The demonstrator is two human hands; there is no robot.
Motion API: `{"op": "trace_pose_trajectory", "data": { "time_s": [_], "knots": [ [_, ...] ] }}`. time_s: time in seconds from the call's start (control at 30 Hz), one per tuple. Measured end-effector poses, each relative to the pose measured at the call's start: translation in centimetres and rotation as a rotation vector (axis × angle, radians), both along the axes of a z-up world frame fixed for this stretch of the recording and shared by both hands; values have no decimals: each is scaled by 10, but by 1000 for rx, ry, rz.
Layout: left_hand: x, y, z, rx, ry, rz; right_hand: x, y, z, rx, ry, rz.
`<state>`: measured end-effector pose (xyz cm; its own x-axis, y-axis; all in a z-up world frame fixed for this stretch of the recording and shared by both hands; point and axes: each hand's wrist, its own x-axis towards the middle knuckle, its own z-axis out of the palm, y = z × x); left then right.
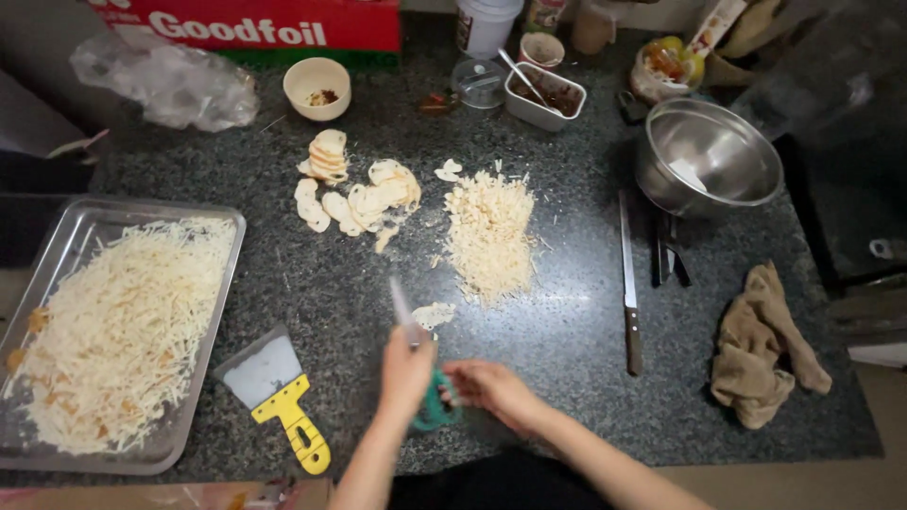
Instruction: Shredding a white food ingredient into thin strips using a knife and scissors.
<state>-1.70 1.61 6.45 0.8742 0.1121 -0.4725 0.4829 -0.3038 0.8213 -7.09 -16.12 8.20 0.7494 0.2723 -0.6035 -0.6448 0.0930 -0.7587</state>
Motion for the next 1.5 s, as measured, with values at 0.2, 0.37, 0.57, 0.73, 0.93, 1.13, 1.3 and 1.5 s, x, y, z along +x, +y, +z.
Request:
{"op": "trace_pose_trajectory", "data": {
  "time_s": [0.2, 0.37, 0.57, 0.73, 0.93, 1.13, 1.3, 1.5],
  "knots": [
    [-11, -47, -12, -416, -88, -43, -5, -29, 6, 377, 185, -107],
    [-13, -61, -13, -406, 0, -178, -16, -54, 5, 493, 205, 55],
    [-9, -47, 21, -271, -136, -226, -36, -48, -57, 178, -83, -270],
    [19, -11, 9, 340, -476, -201, -34, -63, -70, -19, -297, -357],
    [35, -3, -36, 739, -423, -409, -33, -53, -49, -181, -245, -466],
    [45, 0, -41, 561, -281, -369, -36, -49, -37, -169, -136, -479],
    [25, -10, 10, 485, -528, -166, -42, -37, -20, -94, -10, -483],
    [10, -22, 39, 380, -362, -107, -34, -25, 13, 105, 81, -436]
  ]
}}
